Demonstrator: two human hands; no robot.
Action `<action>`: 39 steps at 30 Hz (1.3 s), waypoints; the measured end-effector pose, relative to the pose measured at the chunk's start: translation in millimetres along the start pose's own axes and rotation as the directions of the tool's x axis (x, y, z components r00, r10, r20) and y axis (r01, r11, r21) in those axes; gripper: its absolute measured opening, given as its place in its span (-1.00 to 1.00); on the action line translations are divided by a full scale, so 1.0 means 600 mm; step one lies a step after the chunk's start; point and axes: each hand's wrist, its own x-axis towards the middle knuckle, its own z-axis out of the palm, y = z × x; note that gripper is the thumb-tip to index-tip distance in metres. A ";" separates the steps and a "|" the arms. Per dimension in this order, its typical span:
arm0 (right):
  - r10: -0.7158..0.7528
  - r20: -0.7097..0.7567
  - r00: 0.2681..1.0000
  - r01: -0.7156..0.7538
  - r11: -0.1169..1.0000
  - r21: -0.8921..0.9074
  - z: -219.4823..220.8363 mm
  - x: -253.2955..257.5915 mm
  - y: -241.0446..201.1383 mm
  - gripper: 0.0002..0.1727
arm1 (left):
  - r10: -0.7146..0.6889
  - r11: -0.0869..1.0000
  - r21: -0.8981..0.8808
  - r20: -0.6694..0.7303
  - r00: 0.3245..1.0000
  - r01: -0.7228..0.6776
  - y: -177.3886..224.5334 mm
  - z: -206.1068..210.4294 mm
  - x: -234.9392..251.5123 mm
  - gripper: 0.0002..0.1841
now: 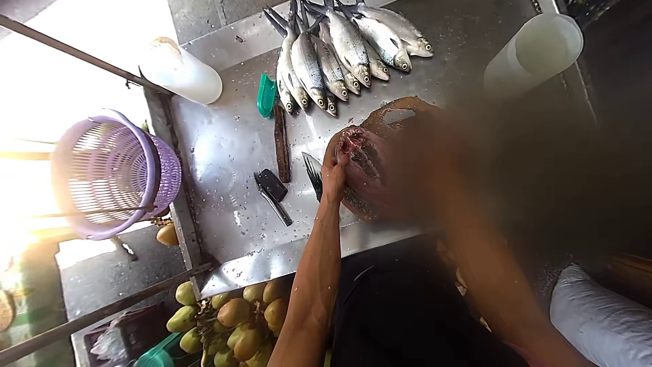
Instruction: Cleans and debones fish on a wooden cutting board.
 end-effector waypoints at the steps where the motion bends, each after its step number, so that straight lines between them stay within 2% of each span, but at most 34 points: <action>1: 0.049 0.033 0.998 -0.046 0.993 -0.106 -0.007 -0.013 0.008 -0.56 | -0.053 0.994 -0.095 -0.017 0.998 0.051 0.007 0.003 0.002 -0.62; 3: -0.014 0.233 0.972 0.115 0.899 -0.423 -0.007 -0.035 0.017 -0.45 | -0.114 0.965 -0.238 0.004 0.993 0.112 0.020 0.009 0.013 -0.58; 5: -0.016 0.405 0.914 0.327 0.617 -0.716 0.011 -0.054 0.024 -0.27 | -0.133 0.966 -0.211 0.085 0.987 0.149 0.029 0.010 0.016 -0.56; 6: -0.022 0.463 0.886 0.422 0.450 -0.787 0.024 -0.055 0.031 -0.21 | -0.111 0.981 -0.147 0.111 0.988 0.127 0.036 0.012 0.020 -0.59; 8: 0.005 0.543 0.840 0.535 0.168 -0.828 0.048 -0.050 0.046 -0.25 | -0.011 0.999 0.033 0.138 0.990 0.007 0.045 0.011 0.022 -0.67; 9: 0.047 0.558 0.829 0.553 0.087 -0.829 0.059 -0.048 0.048 -0.26 | 0.049 0.990 0.123 0.148 0.988 -0.067 0.046 0.010 0.023 -0.70; 11: 0.082 0.577 0.812 0.579 0.007 -0.815 0.075 -0.048 0.046 -0.30 | 0.130 0.944 0.285 0.148 0.980 -0.168 0.047 0.006 0.021 -0.73; 13: 0.108 0.600 0.793 0.600 0.042 -0.799 0.085 -0.049 0.037 -0.43 | 0.176 0.909 0.361 0.120 0.977 -0.208 0.048 0.008 0.014 -0.76; 14: 0.148 0.607 0.781 0.595 0.123 -0.795 0.088 -0.051 0.030 -0.50 | 0.191 0.901 0.376 0.107 0.976 -0.218 0.047 0.008 0.009 -0.77; 15: 0.194 0.606 0.771 0.559 0.250 -0.791 0.089 -0.052 0.023 -0.56 | 0.199 0.895 0.387 0.097 0.975 -0.221 0.045 0.009 0.007 -0.78; 16: 0.248 0.602 0.759 0.474 0.423 -0.772 0.089 -0.052 0.014 -0.58 | 0.203 0.891 0.397 0.086 0.975 -0.220 0.045 0.011 0.009 -0.77; 17: 0.288 0.599 0.747 0.318 0.636 -0.703 0.085 -0.053 0.011 -0.60 | 0.202 0.888 0.405 0.082 0.976 -0.217 0.043 0.011 0.010 -0.76; 18: 0.309 0.594 0.742 0.105 0.822 -0.559 0.080 -0.057 0.014 -0.63 | 0.201 0.885 0.412 0.083 0.976 -0.217 0.041 0.012 0.010 -0.75; 19: 0.314 0.585 0.748 -0.081 0.917 -0.390 0.076 -0.061 0.016 -0.66 | 0.203 0.884 0.412 0.090 0.975 -0.222 0.043 0.014 0.011 -0.75; 21: 0.306 0.565 0.766 -0.281 0.950 -0.134 0.072 -0.071 0.022 -0.71 | 0.183 0.868 0.452 0.094 0.979 -0.205 0.051 0.020 0.010 -0.75; 24: 0.268 0.561 0.783 -0.377 0.922 0.087 0.067 -0.081 0.023 -0.69 | 0.158 0.816 0.552 0.074 0.985 -0.172 0.075 0.033 0.001 -0.71; 30: 0.295 0.505 0.811 -0.473 0.839 0.268 0.063 -0.100 0.017 -0.59 | 0.221 0.766 0.608 0.057 0.974 -0.209 0.093 0.048 -0.012 -0.73; 32: 0.249 0.531 0.810 -0.459 0.833 0.309 0.051 -0.110 0.009 -0.57 | 0.227 0.753 0.626 0.041 0.973 -0.202 0.084 0.043 -0.008 -0.72; 34: 0.079 0.556 0.827 -0.330 0.870 0.366 0.035 -0.115 -0.023 -0.57 | 0.220 0.747 0.637 0.035 0.975 -0.191 0.069 0.025 0.011 -0.71; 35: -0.033 0.538 0.842 -0.206 0.903 0.377 0.025 -0.115 -0.044 -0.58 | 0.211 0.769 0.610 0.036 0.977 -0.189 0.057 0.012 0.015 -0.71; 37: -0.325 0.410 0.852 0.200 0.927 0.318 0.006 -0.090 -0.068 -0.60 | 0.217 0.846 0.490 0.045 0.975 -0.211 0.039 -0.004 0.026 -0.70; 38: -0.441 0.322 0.838 0.389 0.896 0.215 -0.004 -0.068 -0.062 -0.54 | 0.210 0.885 0.411 0.062 0.976 -0.216 0.031 -0.007 0.028 -0.72; 39: -0.449 0.239 0.861 0.444 0.893 0.079 -0.011 -0.046 -0.048 -0.45 | 0.189 0.924 0.321 0.086 0.978 -0.207 0.029 -0.008 0.028 -0.76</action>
